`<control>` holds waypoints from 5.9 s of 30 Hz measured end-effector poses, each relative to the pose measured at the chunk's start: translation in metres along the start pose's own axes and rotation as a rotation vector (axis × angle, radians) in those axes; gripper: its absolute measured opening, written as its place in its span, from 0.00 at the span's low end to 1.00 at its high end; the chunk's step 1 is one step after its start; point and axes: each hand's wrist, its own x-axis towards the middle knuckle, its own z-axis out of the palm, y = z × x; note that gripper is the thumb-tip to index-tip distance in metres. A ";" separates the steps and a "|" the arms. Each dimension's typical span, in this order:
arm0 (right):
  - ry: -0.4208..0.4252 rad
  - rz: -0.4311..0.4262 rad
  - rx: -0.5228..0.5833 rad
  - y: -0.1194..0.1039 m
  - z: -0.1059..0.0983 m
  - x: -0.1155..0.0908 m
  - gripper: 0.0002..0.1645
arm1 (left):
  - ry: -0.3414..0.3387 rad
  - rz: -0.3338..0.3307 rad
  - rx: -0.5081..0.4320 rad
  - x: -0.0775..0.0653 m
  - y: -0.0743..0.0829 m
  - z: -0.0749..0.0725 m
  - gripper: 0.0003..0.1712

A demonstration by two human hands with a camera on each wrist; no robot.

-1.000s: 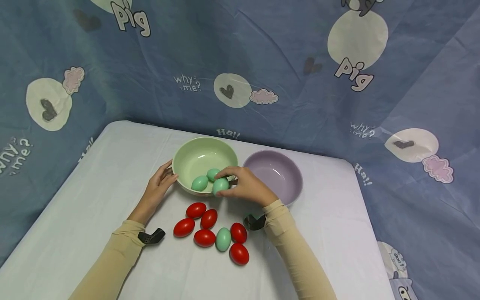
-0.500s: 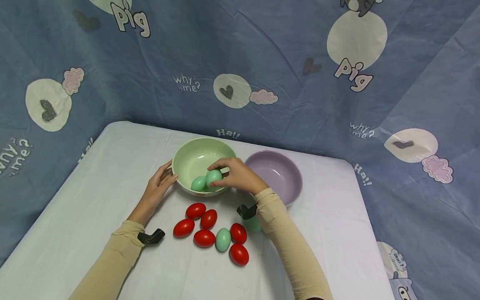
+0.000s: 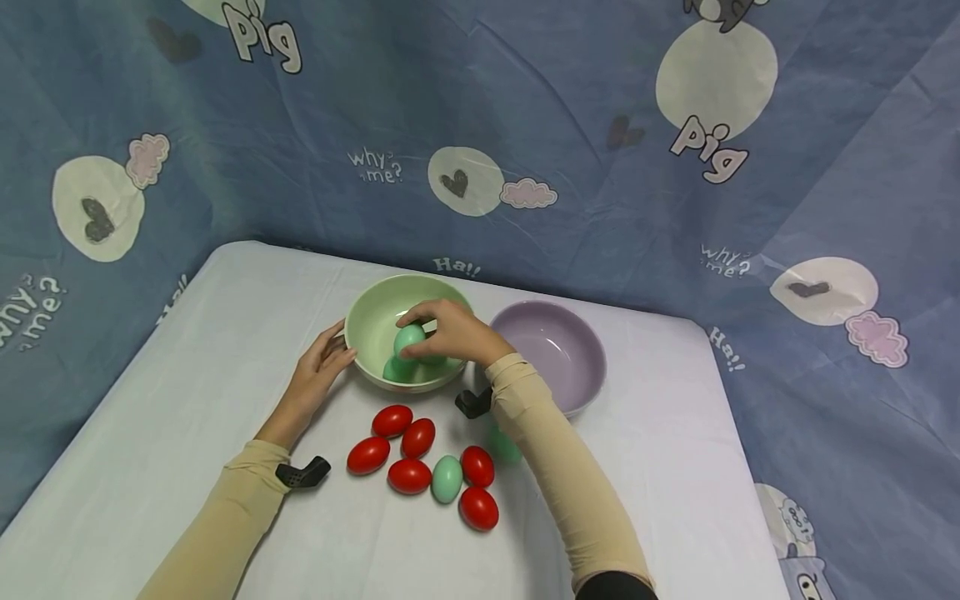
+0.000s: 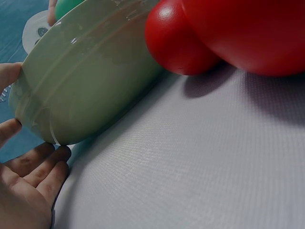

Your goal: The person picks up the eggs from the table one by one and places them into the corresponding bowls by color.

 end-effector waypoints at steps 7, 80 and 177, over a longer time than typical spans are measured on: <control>-0.025 -0.017 -0.095 -0.001 0.001 0.016 0.29 | 0.000 0.000 -0.002 -0.001 0.001 0.000 0.38; -0.262 0.023 -0.205 -0.002 0.013 0.074 0.24 | -0.018 0.013 -0.052 0.000 0.001 0.000 0.38; -0.103 0.011 -0.110 0.017 0.077 -0.137 0.26 | -0.004 -0.003 -0.030 -0.001 0.003 0.002 0.40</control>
